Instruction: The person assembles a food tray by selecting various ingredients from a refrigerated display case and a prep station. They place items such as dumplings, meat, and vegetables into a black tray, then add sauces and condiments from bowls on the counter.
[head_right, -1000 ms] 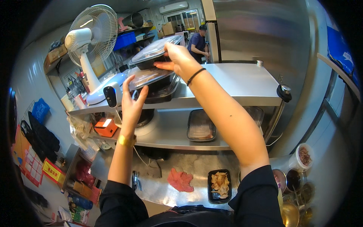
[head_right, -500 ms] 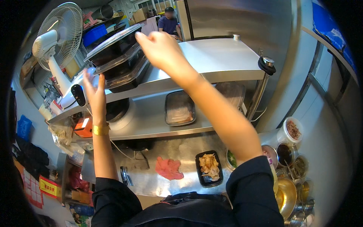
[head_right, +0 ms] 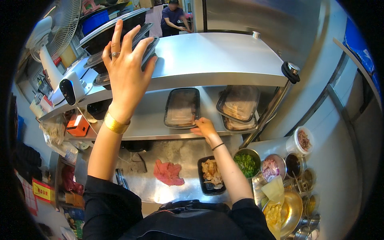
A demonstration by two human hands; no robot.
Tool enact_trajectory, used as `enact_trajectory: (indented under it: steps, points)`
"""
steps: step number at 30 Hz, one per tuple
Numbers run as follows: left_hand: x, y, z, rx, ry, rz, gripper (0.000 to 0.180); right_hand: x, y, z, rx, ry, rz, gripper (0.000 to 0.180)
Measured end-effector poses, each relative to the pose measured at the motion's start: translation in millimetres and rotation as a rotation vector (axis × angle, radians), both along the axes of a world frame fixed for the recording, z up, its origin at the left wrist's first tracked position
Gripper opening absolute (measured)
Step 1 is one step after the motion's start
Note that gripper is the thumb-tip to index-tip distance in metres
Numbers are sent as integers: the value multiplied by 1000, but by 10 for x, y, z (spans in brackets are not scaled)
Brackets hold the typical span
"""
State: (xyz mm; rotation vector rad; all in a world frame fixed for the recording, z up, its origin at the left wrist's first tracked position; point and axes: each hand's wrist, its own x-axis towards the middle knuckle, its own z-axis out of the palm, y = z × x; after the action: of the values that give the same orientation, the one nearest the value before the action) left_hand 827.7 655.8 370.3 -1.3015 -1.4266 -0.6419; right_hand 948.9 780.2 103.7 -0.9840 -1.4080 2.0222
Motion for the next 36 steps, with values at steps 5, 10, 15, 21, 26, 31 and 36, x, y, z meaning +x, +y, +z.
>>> enact_trajectory:
  steps: [5, 10, 15, 21, 26, 31, 36]
  points:
    - [-121, 122, -57, 99, 39, 11, 19, 297, -412, -89, 128, 121, -98, 14]
    - [-355, 280, -89, 152, 80, 97, 15, 836, -1120, 105, 207, 190, -76, 14]
    - [-564, 297, -118, 87, -17, 248, 23, 1249, -1492, 667, 332, 150, -1, 17]
    - [-576, 310, -94, 75, -55, 246, 23, 1477, -1488, 978, 502, 279, -123, 16]
    - [-570, 333, -84, 95, -93, 282, 22, 1420, -1322, 1250, 559, 436, -167, 14]
    - [-565, 320, -45, 165, -91, 229, 11, 1168, -1039, 1634, 663, 437, -230, 8]
    - [-544, 380, -94, 142, -47, 202, 14, 823, -606, 2107, 575, 424, -200, 17]
